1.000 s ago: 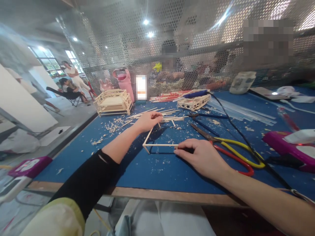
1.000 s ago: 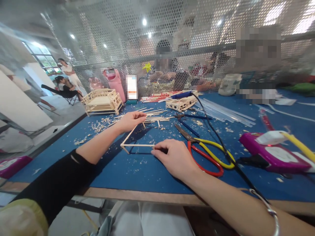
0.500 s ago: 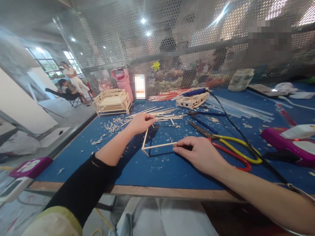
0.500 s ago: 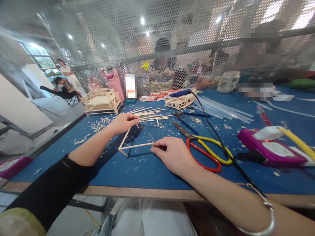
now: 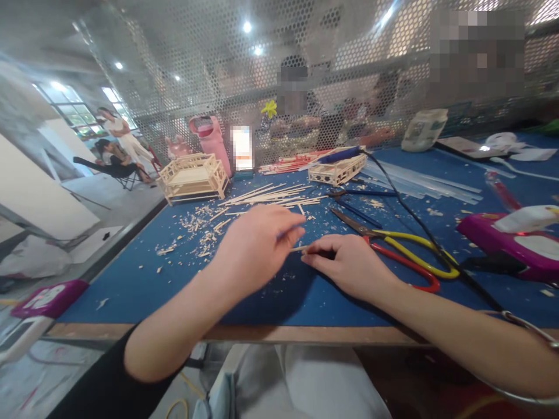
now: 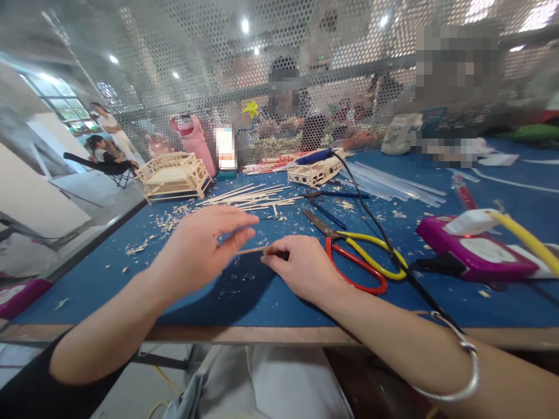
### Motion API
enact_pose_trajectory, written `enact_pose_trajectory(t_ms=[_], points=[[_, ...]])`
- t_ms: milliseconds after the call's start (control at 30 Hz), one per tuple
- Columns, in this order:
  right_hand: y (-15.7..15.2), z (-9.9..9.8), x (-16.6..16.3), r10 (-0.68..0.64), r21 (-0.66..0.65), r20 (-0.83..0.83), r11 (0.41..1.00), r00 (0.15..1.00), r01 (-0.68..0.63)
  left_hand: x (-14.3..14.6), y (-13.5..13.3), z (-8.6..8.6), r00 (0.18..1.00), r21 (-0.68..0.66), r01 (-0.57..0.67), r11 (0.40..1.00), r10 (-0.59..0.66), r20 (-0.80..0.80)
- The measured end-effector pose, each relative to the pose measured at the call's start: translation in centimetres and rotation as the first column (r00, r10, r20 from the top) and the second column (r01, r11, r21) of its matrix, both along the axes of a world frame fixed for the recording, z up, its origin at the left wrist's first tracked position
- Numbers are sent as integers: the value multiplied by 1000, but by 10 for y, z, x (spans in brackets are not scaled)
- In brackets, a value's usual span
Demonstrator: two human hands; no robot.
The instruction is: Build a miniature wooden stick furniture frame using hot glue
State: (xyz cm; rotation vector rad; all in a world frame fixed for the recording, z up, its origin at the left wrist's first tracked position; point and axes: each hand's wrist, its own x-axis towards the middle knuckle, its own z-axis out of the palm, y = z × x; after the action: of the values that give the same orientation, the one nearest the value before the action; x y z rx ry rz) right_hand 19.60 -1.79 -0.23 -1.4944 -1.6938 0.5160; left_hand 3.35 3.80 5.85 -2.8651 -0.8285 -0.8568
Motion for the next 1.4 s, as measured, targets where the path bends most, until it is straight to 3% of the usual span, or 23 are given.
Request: enact_pose_trajectory(t_ms=[100,233,500,867,1400], points=[[0,1,0,10,-6,6,1000,1000,-10,3,-20,-14,994,47,25,999,-20,-103],[0,1,1,10,-29,15,1000,1000,-9,4,-15,-27,991,24,3,1000,0,-135],[0,3,2,-4,-36,26,999,1000,5,4,-13,-33,996,-20,14,1000,-16,-84],[-1,2,3,1,92,125,996,992,-12,5,-15,-39,999,-45,31,999,-32,-18],[-2,1,4,16,27,85,999,996,-18,6,-18,-46,999,-30,36,999,-36,13]])
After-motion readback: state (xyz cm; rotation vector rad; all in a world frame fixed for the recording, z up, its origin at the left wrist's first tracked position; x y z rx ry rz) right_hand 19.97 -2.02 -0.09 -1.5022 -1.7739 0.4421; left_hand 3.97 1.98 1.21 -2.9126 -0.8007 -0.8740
